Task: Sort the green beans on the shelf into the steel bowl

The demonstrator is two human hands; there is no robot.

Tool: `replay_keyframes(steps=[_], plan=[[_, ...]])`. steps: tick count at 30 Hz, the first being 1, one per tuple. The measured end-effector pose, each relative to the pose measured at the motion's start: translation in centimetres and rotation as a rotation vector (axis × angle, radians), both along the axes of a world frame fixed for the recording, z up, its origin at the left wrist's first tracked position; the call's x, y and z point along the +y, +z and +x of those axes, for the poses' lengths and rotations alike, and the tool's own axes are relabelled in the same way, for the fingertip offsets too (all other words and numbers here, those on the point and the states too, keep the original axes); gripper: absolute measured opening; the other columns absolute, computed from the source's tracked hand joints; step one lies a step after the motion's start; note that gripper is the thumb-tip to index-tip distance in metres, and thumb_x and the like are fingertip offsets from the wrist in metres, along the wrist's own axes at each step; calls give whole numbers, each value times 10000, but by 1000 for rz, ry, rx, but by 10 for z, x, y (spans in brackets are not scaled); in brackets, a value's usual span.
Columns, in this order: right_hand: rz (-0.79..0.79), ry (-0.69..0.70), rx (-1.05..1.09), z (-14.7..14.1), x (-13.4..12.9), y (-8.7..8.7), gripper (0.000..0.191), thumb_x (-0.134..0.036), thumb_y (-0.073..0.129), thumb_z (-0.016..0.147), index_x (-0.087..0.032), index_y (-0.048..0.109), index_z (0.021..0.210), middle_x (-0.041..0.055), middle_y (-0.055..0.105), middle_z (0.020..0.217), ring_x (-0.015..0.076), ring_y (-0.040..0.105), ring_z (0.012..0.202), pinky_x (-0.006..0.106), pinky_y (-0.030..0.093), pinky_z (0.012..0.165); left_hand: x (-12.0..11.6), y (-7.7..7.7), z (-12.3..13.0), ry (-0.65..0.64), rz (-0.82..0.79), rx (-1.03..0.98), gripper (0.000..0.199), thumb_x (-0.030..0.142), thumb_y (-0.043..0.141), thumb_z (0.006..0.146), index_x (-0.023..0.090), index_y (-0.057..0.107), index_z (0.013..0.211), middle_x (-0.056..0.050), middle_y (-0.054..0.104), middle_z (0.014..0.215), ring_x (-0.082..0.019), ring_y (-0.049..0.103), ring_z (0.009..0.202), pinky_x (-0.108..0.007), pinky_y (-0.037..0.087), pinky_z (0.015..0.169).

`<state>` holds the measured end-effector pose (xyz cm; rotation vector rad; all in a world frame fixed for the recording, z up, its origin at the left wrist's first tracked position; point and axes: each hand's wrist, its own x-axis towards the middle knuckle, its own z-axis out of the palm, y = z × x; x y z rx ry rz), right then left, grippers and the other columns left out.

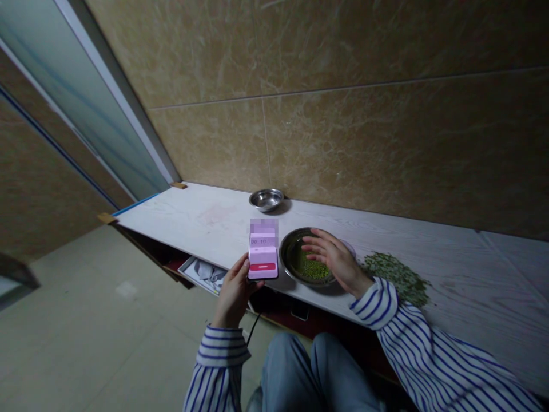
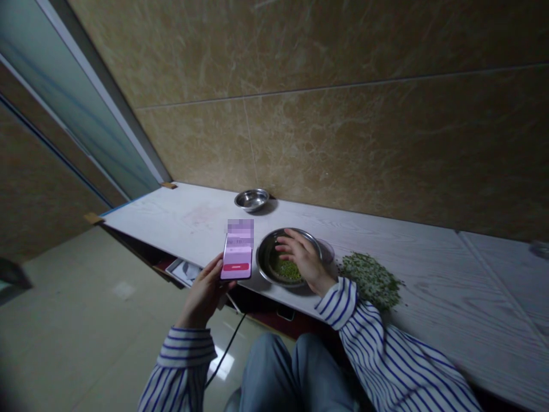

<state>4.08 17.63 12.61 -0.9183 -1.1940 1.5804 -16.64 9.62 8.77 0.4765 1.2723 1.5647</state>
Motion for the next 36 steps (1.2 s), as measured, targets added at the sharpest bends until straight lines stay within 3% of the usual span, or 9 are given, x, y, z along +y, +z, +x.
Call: replay_keyframes(steps=[8, 17, 22, 28, 32, 36], plan=[[76, -141, -128, 39, 15, 0, 370, -354, 525, 819, -175, 557, 1141, 101, 659, 1065, 181, 639, 877, 272, 506, 680, 18, -13, -18, 45, -130, 85, 360, 215, 560, 806, 146, 589, 1158, -55, 676, 837, -104, 600, 586, -225, 522, 504], [221, -246, -398, 67, 28, -18, 425, -391, 499, 803, -132, 565, 1134, 110, 661, 988, 166, 615, 761, 267, 463, 592, 31, -23, -15, -14, -164, 174, 344, 222, 538, 816, 140, 608, 1142, -80, 675, 889, -118, 608, 630, -237, 520, 513], [297, -236, -694, 83, 35, -32, 428, -355, 414, 839, -132, 560, 1174, 93, 672, 921, 167, 611, 721, 300, 474, 663, 36, -22, -13, -54, -192, 269, 382, 243, 512, 831, 134, 580, 1191, -99, 686, 909, -124, 611, 615, -260, 521, 531], [380, -155, -1010, 91, 34, -42, 427, -404, 398, 867, -170, 572, 1179, 98, 691, 940, 215, 639, 867, 319, 473, 773, 46, -26, -14, -133, -215, 497, 387, 265, 457, 849, 131, 588, 1188, -89, 706, 865, -177, 647, 676, -312, 525, 609], [316, -77, -1096, 86, 31, -46, 463, -421, 386, 882, -174, 496, 1258, 64, 689, 781, 189, 643, 659, 298, 470, 637, 56, -30, -19, -198, -207, 737, 319, 292, 449, 870, 130, 641, 1067, -85, 686, 941, -212, 625, 895, -343, 496, 786], [214, -3, -1109, 78, 30, -50, 508, -397, 380, 891, -149, 393, 1334, 18, 643, 633, 150, 581, 473, 277, 447, 560, 61, -29, -19, -272, -240, 945, 346, 343, 523, 854, 155, 559, 1141, -87, 578, 1144, -212, 575, 980, -416, 486, 825]])
